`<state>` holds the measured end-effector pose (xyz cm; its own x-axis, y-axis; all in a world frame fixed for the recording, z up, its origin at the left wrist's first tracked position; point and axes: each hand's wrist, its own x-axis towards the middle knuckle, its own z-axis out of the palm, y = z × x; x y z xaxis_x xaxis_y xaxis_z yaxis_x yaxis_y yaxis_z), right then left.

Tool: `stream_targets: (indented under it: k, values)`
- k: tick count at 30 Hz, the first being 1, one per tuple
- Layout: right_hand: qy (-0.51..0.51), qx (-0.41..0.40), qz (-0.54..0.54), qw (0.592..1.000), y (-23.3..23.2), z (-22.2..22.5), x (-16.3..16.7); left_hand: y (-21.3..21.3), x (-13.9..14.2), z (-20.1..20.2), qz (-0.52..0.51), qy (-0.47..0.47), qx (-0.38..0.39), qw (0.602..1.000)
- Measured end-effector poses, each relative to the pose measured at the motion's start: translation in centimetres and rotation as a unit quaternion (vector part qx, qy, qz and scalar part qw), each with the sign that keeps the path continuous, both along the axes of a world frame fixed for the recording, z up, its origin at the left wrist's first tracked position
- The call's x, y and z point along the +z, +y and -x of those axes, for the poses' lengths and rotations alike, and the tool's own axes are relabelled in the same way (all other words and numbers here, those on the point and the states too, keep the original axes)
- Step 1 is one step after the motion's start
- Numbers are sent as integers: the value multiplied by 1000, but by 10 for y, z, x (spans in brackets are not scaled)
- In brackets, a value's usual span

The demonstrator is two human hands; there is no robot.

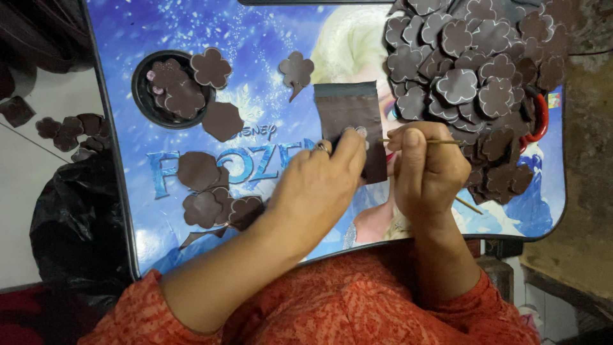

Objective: The person uses a small stick to apply a white substance along the edges of flower-shaped leather cutouts. They pick up each cutout from a pile, apply the substance, and place the finished piece into a small container. The process is repeated for multiple cutouts.

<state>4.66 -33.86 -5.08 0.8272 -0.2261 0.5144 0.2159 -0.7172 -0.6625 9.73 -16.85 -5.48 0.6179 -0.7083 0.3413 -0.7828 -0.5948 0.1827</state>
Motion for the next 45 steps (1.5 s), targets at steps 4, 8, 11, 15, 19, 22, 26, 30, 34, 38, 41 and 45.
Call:
stream_targets:
  k: [4,8,11,15,19,22,26,30,34,38,41,45]
  values:
    - [26,-25,50,998,-1,2,-3,1,-6,-16,92,56,-28,994]
    - [-11,6,134,991,-6,8,2,-3,-8,-18,143,53,-57,987]
    - [26,-10,101,994,-14,15,8,-13,-4,-12,148,64,-56,985]
    - [8,9,116,993,-22,15,12,-21,1,-12,159,60,-56,984]
    - [25,5,107,994,-22,13,11,-21,0,-14,157,50,-56,985]
    - [30,-9,79,996,-24,12,9,-25,-4,-17,160,56,-57,984]
    - [44,-27,69,996,-24,10,5,-27,-8,-20,145,54,-54,987]
    - [23,-1,111,994,-25,8,3,-26,-9,-20,166,59,-55,983]
    - [17,5,118,993,-26,8,3,-26,-9,-20,160,57,-56,984]
    - [7,18,119,993,-26,10,2,-25,-9,-20,165,57,-57,983]
    - [20,6,100,995,-23,14,0,-23,-12,-16,157,53,-56,985]
    - [5,23,131,991,-22,15,-3,-21,-14,-14,146,46,-58,987]
